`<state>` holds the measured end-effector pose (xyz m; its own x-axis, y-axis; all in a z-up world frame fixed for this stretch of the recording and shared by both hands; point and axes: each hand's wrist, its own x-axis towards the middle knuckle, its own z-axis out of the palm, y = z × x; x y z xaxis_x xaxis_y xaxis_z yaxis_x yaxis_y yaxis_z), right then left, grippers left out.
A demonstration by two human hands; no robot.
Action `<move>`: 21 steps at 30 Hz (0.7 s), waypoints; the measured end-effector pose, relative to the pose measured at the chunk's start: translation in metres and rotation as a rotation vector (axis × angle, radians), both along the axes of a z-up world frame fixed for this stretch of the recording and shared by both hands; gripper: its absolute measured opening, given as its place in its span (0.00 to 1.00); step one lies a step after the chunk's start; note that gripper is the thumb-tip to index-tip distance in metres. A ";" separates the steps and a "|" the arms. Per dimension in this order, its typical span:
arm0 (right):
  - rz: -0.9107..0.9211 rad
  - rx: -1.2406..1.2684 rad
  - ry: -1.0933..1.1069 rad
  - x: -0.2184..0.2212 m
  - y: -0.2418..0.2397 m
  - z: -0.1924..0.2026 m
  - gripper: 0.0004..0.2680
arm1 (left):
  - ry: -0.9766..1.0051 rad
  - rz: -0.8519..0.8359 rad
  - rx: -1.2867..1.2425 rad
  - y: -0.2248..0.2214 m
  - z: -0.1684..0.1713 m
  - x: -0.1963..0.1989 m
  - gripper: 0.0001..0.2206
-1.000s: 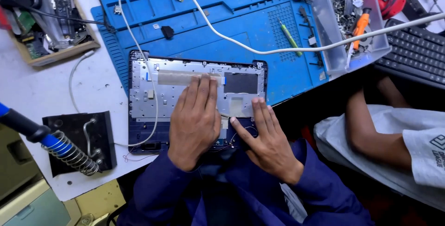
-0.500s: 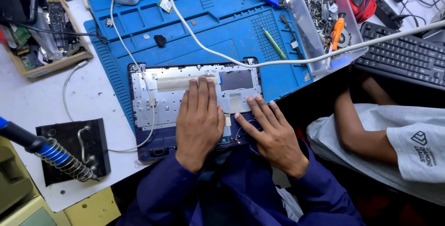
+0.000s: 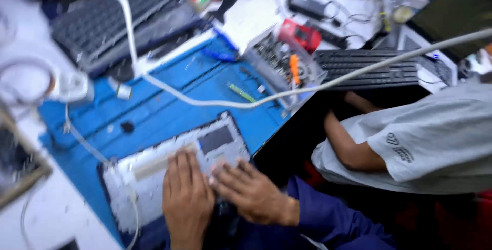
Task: Soldering components and assembling parts of a laptop on a repair workbench.
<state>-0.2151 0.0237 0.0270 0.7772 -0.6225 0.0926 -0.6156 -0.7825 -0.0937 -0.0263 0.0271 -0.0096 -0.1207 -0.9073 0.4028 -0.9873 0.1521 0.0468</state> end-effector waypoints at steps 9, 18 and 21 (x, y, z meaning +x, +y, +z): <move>0.054 0.099 -0.205 0.026 -0.007 0.006 0.33 | -0.005 0.102 -0.177 -0.008 -0.033 -0.002 0.22; 0.067 -0.239 -0.259 0.025 -0.014 -0.022 0.10 | 0.137 0.007 -0.190 -0.005 -0.135 0.003 0.19; 0.063 -0.156 -0.277 0.024 -0.013 -0.022 0.11 | 0.165 -0.219 -0.380 0.009 -0.208 0.001 0.18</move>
<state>-0.1911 0.0110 0.0052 0.7458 -0.5354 0.3964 -0.5333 -0.8364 -0.1264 -0.0253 0.0363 -0.2173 -0.1993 -0.6522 0.7314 -0.9139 0.3931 0.1015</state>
